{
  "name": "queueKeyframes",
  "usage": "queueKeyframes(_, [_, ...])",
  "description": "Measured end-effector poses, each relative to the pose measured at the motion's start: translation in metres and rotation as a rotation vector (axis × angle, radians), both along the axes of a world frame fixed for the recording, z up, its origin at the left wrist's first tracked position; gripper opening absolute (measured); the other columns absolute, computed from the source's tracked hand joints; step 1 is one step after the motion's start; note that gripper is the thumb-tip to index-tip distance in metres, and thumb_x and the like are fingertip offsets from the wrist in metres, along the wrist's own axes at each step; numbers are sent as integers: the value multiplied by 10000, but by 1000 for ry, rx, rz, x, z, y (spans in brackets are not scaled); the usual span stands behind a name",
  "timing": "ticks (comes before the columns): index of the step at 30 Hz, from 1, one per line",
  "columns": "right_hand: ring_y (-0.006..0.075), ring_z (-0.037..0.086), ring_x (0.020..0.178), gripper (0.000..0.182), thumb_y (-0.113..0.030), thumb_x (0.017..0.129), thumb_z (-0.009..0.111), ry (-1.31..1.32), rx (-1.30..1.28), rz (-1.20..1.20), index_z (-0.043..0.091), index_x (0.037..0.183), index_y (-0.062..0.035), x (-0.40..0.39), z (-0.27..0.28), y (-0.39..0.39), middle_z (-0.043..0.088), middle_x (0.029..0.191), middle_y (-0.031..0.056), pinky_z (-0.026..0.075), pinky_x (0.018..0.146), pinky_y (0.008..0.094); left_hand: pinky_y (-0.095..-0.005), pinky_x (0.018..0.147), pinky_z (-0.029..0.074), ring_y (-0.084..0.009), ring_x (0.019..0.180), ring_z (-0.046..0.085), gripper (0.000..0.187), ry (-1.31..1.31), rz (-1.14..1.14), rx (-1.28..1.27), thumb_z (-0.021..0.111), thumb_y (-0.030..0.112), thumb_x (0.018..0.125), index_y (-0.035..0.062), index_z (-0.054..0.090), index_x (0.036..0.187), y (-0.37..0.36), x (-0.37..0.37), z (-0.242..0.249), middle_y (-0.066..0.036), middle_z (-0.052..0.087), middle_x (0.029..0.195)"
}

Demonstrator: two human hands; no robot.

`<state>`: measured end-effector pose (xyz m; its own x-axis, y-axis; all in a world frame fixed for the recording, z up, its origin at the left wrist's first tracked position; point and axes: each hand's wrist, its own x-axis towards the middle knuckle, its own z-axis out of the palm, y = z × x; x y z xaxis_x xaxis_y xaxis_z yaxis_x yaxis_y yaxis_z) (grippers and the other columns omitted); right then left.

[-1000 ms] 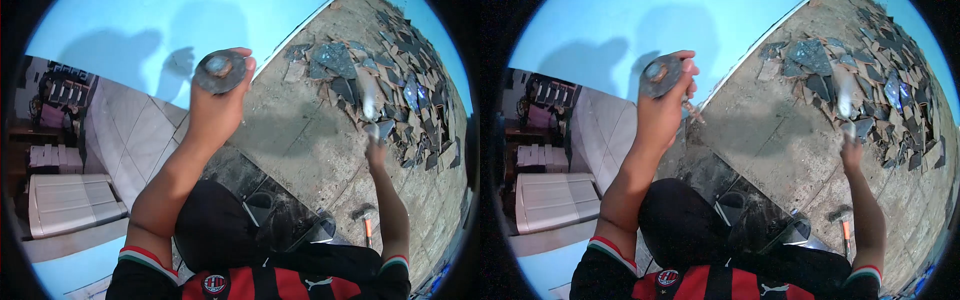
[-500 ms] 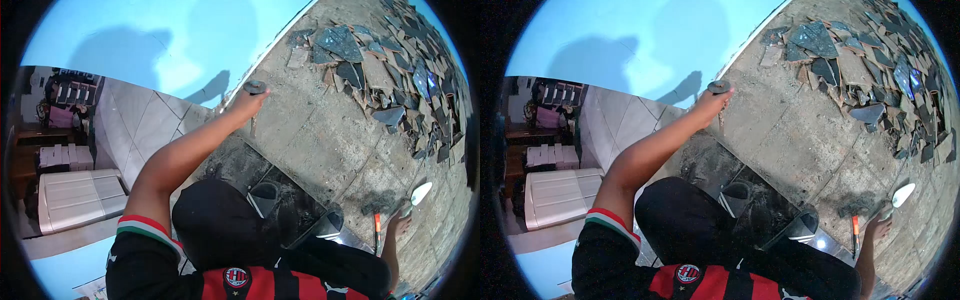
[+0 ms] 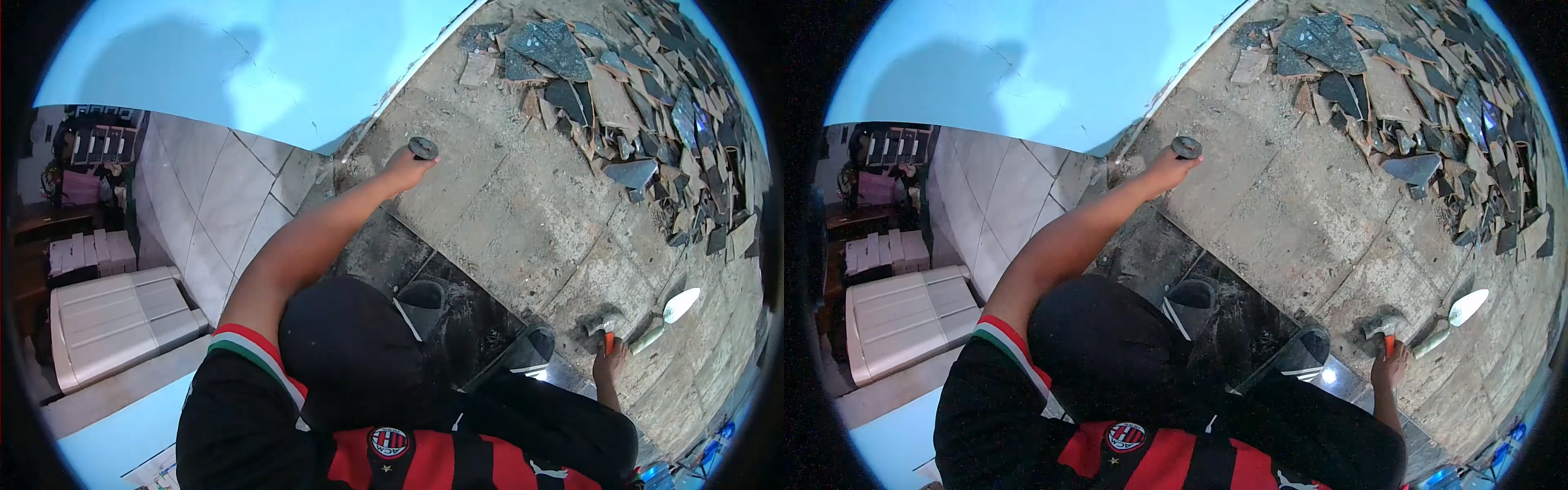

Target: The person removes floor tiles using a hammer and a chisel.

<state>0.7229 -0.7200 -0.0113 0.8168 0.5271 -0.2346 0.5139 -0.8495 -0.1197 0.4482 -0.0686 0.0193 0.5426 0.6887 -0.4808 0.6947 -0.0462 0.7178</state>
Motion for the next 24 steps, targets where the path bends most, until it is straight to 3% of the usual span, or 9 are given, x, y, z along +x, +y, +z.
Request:
queueKeyframes(6, [467, 583, 933, 216, -192, 946, 641, 269, 1, 33, 515, 1021, -33, 8, 5, -2, 618, 914, 217, 447, 775, 537, -402, 681, 487, -234, 739, 641, 347, -14, -126, -157, 750, 408, 897, 69, 685, 932, 2, 1, -6, -74, 677, 796])
queueKeyframes(7, [368, 600, 670, 207, -150, 940, 642, 195, 47, 122, 489, 1025, -38, 6, 4, 0, 575, 723, 140, 493, 627, 467, -385, 648, 466, -199, 692, 606, 362, -16, -116, -161, 751, 420, 898, 71, 654, 881, -2, 3, 2, -53, 639, 748])
queueKeyframes(10, [206, 567, 529, 229, -208, 967, 649, 757, 128, -366, 489, 1022, -53, -8, 68, 76, 546, 661, 73, 448, 460, 362, -368, 603, 442, -173, 619, 569, 397, -9, -144, -85, 759, 440, 891, 71, 629, 828, -1, 5, -1, -42, 597, 683])
queueKeyframes(11, [96, 496, 462, 253, -245, 981, 648, 781, 145, -376, 499, 1064, -57, -1, 59, 78, 518, 627, 24, 379, 375, 280, -369, 597, 441, -177, 606, 568, 402, -8, -160, -43, 762, 445, 887, 70, 632, 827, 1, 6, -4, -46, 594, 675])
queueKeyframes(14, [106, 504, 487, 259, -245, 986, 636, 690, 40, -314, 531, 1118, -49, 16, 86, 146, 520, 633, 23, 400, 409, 286, -433, 693, 490, -298, 776, 673, 425, 56, -156, -75, 739, 465, 887, 50, 708, 972, 7, 6, -13, -146, 694, 822])
queueKeyframes(17, [79, 477, 511, 248, -217, 993, 587, 556, 167, 12, 580, 1168, -41, 43, 124, 230, 495, 647, -19, 388, 445, 263, -433, 761, 517, -328, 878, 697, 417, 56, -125, -56, 740, 438, 882, 50, 722, 1035, 7, 6, -11, -184, 722, 928])
queueKeyframes(20, [60, 431, 539, 241, -211, 1021, 547, 513, 384, 122, 591, 1172, -29, 54, 175, 335, 470, 674, -40, 370, 473, 243, -425, 823, 531, -347, 936, 703, 408, -186, -108, 122, 738, 390, 875, 35, 719, 1075, 16, 0, -82, -202, 731, 983])
queueKeyframes(23, [63, 440, 554, 480, -272, 1066, 513, 540, 607, 142, 456, 1482, -39, 40, 208, 420, 466, 687, -36, 380, 516, 242, -429, 853, 536, -362, 987, 700, 380, -110, -102, 62, 738, 328, 868, 20, 714, 1088, 8, 0, -32, -215, 732, 1036])
queueKeyframes(24, [63, 448, 552, 500, -295, 1072, 509, 597, 707, 66, 435, 1502, -52, 22, 217, 444, 479, 710, -30, 387, 516, 232, -431, 849, 536, -360, 987, 700, 372, -109, -110, 62, 741, 319, 868, 19, 712, 1086, 6, -1, -24, -212, 732, 1031])
